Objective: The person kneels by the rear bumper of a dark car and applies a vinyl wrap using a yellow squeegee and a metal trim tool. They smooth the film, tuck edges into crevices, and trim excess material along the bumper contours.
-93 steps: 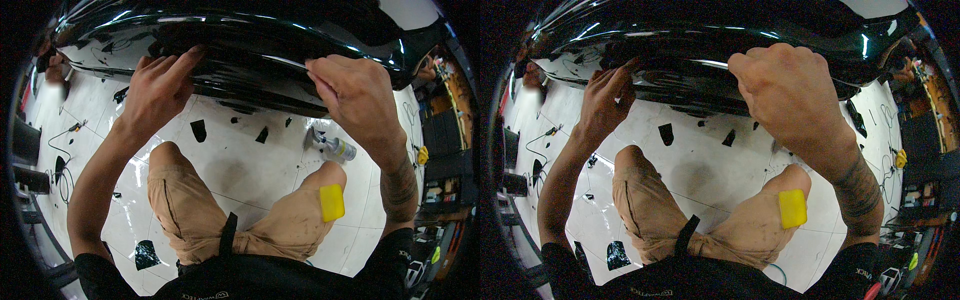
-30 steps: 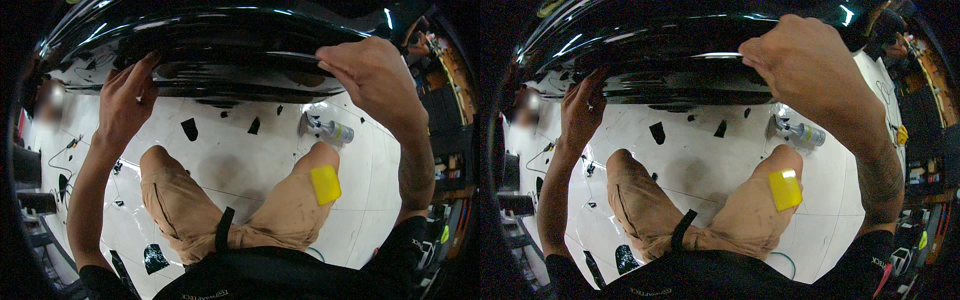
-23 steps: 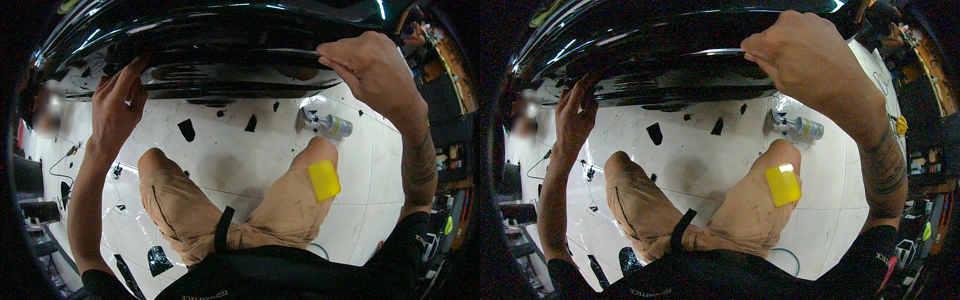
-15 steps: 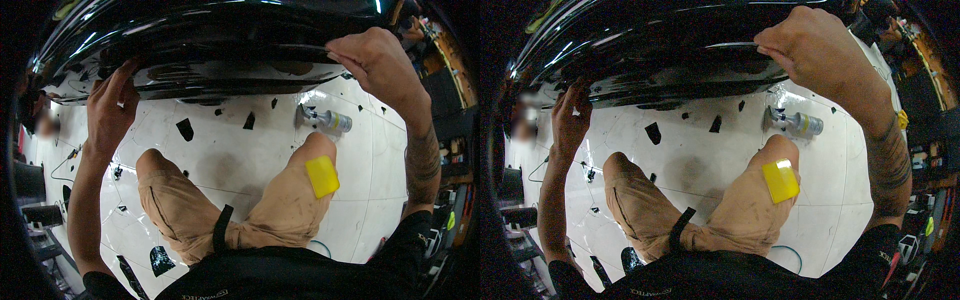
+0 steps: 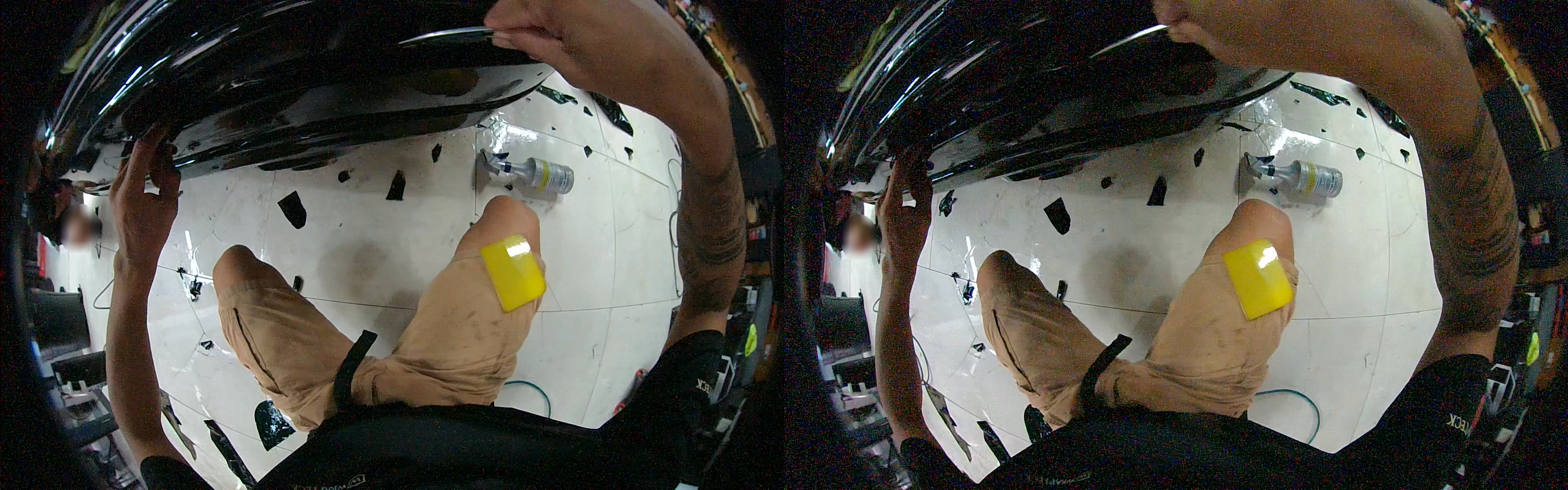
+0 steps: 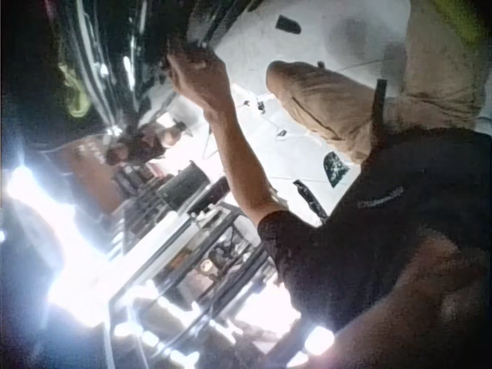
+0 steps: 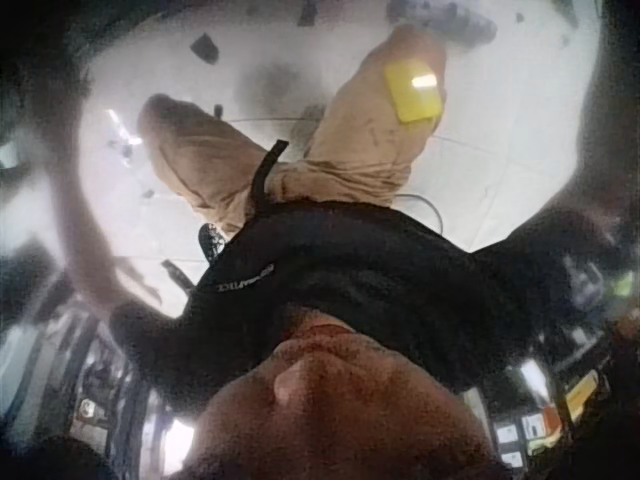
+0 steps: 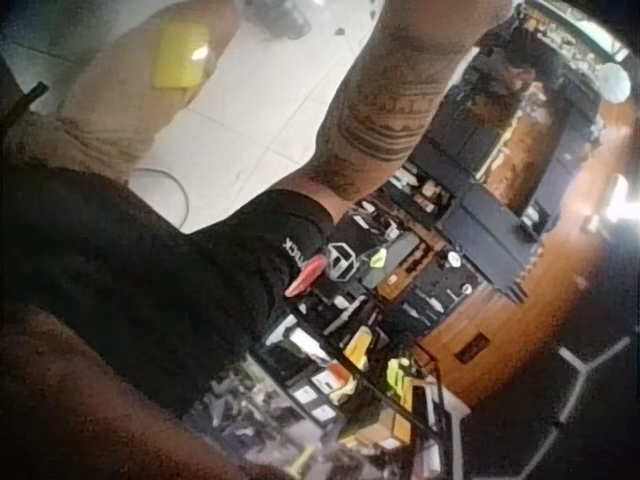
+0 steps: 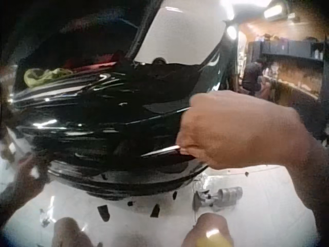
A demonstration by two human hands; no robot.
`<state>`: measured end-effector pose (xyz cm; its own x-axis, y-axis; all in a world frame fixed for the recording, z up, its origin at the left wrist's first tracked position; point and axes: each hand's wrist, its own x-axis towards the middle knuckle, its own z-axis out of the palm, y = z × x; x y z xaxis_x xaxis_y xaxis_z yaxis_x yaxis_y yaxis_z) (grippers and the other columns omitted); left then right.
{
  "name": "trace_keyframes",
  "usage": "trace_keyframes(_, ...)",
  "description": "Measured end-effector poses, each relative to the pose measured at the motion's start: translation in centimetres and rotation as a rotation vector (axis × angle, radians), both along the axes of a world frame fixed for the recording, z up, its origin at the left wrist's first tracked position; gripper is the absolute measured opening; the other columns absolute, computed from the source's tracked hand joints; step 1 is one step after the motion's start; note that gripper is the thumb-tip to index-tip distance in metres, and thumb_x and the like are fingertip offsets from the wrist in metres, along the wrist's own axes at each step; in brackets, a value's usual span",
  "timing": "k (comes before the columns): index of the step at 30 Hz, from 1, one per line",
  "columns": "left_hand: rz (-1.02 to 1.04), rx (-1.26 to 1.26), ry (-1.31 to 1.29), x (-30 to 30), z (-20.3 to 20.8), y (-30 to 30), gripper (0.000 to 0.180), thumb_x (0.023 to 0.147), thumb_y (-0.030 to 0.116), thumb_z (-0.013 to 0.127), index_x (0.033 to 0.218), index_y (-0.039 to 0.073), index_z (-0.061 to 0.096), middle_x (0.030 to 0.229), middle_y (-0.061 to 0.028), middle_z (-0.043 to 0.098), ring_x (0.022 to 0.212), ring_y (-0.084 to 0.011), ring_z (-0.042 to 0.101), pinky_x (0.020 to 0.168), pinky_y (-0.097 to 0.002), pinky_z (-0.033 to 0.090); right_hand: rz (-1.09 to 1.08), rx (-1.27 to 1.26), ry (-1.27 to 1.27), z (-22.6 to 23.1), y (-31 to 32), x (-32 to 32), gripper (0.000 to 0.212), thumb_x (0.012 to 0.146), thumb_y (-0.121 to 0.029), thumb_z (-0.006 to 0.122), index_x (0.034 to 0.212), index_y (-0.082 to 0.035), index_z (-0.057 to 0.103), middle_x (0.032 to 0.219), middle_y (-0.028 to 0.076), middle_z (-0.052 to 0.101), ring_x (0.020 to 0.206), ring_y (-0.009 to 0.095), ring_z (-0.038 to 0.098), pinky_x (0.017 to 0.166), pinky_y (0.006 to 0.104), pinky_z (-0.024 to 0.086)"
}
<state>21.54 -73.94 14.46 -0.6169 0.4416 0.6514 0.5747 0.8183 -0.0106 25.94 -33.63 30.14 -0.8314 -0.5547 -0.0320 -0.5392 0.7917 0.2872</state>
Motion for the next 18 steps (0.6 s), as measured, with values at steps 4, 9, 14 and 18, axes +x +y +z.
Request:
trace_keyframes(4,0.036,-0.053,0.018,0.3,0.4,-0.5,0.053,0.081,-0.009,0.063,0.130,0.012,0.059,0.081,-0.0064,0.066,0.072,-0.0127,0.062,0.065,-0.0304,0.053,-0.132,-0.143,-0.082,0.3,-0.7,0.4,0.021,0.088,-0.011,0.055,0.072,0.001,0.063,0.062,0.016,0.060,0.059,0.033,0.061,0.063,0.0422,0.052)
trace_keyframes(9,0.044,-0.093,0.042,0.1,0.4,-0.7,0.049,0.084,-0.006,0.064,0.129,0.011,0.059,0.084,-0.0078,0.068,0.073,-0.0125,0.063,0.064,-0.0298,0.054,-0.084,-0.037,0.033,-1.5,0.8,0.0,0.024,0.090,-0.013,0.057,0.072,0.000,0.064,0.061,0.015,0.060,0.057,0.031,0.059,0.062,0.0412,0.051)
trace_keyframes(14,0.040,-0.063,0.016,0.1,0.5,-0.9,0.045,0.085,-0.005,0.064,0.128,0.010,0.060,0.085,-0.0090,0.070,0.073,-0.0123,0.065,0.065,-0.0299,0.054,-0.158,-0.032,-0.189,-0.1,1.4,-1.2,0.027,0.091,-0.016,0.058,0.070,0.000,0.062,0.058,0.014,0.057,0.055,0.030,0.058,0.061,0.0409,0.049)
trace_keyframes(18,0.061,-0.084,0.026,0.1,0.5,-1.1,0.045,0.085,-0.005,0.064,0.127,0.009,0.061,0.084,-0.0088,0.069,0.074,-0.0120,0.064,0.066,-0.0296,0.054,-0.066,-0.056,-0.015,-1.8,2.3,-0.3,0.028,0.091,-0.014,0.058,0.067,0.001,0.059,0.055,0.014,0.054,0.053,0.029,0.057,0.059,0.0408,0.047)
